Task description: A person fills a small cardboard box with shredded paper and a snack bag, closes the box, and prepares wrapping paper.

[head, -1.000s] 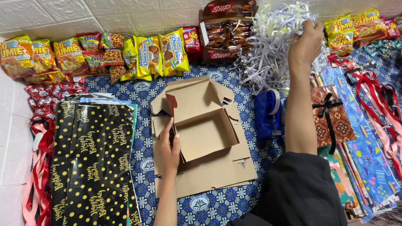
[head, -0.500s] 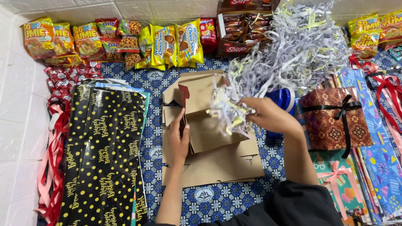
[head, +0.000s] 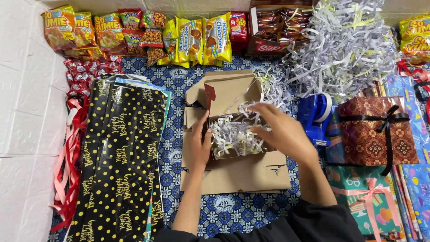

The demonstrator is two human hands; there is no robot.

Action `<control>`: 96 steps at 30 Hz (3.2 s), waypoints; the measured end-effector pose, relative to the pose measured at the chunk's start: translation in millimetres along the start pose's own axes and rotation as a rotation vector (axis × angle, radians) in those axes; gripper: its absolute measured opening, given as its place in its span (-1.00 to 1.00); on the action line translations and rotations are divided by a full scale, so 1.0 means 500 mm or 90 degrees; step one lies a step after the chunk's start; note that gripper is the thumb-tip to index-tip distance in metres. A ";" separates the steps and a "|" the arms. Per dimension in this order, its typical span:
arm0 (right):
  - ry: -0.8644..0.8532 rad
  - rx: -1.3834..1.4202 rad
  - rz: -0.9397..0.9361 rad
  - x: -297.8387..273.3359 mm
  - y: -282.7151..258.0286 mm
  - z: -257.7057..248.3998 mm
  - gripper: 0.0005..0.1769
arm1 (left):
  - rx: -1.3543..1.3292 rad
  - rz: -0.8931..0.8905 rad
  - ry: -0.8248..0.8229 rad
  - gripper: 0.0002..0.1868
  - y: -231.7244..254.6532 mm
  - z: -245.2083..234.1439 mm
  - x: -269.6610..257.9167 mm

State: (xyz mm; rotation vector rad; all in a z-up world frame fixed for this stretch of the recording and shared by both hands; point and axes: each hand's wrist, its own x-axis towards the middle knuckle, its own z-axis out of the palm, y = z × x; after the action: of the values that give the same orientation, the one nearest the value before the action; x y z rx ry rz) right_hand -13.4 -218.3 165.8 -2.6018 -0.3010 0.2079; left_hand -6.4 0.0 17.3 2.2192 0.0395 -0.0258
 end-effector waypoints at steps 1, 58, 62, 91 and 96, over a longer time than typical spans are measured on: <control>0.000 0.001 0.000 0.011 0.027 -0.001 -0.42 | 0.001 0.000 -0.001 -0.43 0.004 -0.003 0.000; -0.081 -0.127 -0.040 -0.015 0.036 0.083 -0.49 | -0.218 0.047 -0.020 -0.45 -0.042 0.038 0.016; 0.019 -0.099 -0.079 0.007 0.008 0.141 -0.73 | -0.223 0.059 -0.020 -0.45 -0.034 0.030 0.015; 0.129 -0.138 -0.048 0.065 0.066 0.158 -0.61 | -0.105 -0.004 -0.036 -0.49 0.020 -0.020 0.002; -0.091 -0.089 0.079 -0.054 0.022 0.060 -0.64 | -0.074 0.002 -0.026 -0.51 0.022 -0.018 0.000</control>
State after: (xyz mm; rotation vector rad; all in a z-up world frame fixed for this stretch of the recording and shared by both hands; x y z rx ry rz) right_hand -43.5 -220.3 136.9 -2.7517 -0.2105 0.4318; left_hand -5.9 0.5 31.8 2.1018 0.0140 -0.0653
